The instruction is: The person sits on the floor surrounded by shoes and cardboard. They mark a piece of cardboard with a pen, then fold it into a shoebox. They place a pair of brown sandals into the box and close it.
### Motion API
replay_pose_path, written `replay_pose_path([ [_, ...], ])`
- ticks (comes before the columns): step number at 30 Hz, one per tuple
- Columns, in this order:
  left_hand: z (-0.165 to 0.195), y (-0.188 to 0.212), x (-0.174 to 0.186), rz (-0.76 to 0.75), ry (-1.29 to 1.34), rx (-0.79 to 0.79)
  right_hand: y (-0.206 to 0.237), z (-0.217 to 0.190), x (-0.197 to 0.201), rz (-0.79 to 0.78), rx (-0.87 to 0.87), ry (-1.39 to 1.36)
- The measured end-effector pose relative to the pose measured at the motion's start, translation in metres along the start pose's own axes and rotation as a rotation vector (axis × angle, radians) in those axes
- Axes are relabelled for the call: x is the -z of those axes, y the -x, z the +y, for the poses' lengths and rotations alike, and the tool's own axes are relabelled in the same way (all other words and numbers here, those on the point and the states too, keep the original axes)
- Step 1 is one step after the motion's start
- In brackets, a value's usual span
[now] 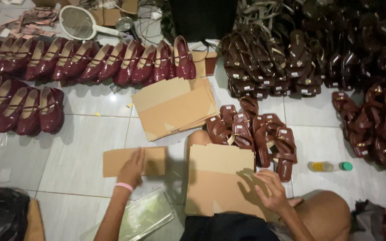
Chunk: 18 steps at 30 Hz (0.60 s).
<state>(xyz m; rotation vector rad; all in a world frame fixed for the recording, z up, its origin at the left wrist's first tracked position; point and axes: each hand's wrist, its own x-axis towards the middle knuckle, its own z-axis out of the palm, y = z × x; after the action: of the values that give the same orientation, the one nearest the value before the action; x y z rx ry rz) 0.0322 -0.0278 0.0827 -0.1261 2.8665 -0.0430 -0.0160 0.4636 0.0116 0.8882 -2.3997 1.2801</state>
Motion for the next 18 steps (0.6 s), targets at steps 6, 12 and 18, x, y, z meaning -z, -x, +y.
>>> replay_pose_path([
  [6,0.140,0.020,-0.066,0.146,0.292,-0.577,0.023,-0.019,0.005,-0.022,-0.143,-0.004],
  [12,0.159,-0.001,-0.074,0.474,0.192,-1.343,0.042,-0.036,0.006,-0.168,0.017,-0.011],
  [18,0.179,-0.006,-0.014,0.440,0.120,-1.430,0.066,-0.064,0.024,-0.072,0.156,0.202],
])
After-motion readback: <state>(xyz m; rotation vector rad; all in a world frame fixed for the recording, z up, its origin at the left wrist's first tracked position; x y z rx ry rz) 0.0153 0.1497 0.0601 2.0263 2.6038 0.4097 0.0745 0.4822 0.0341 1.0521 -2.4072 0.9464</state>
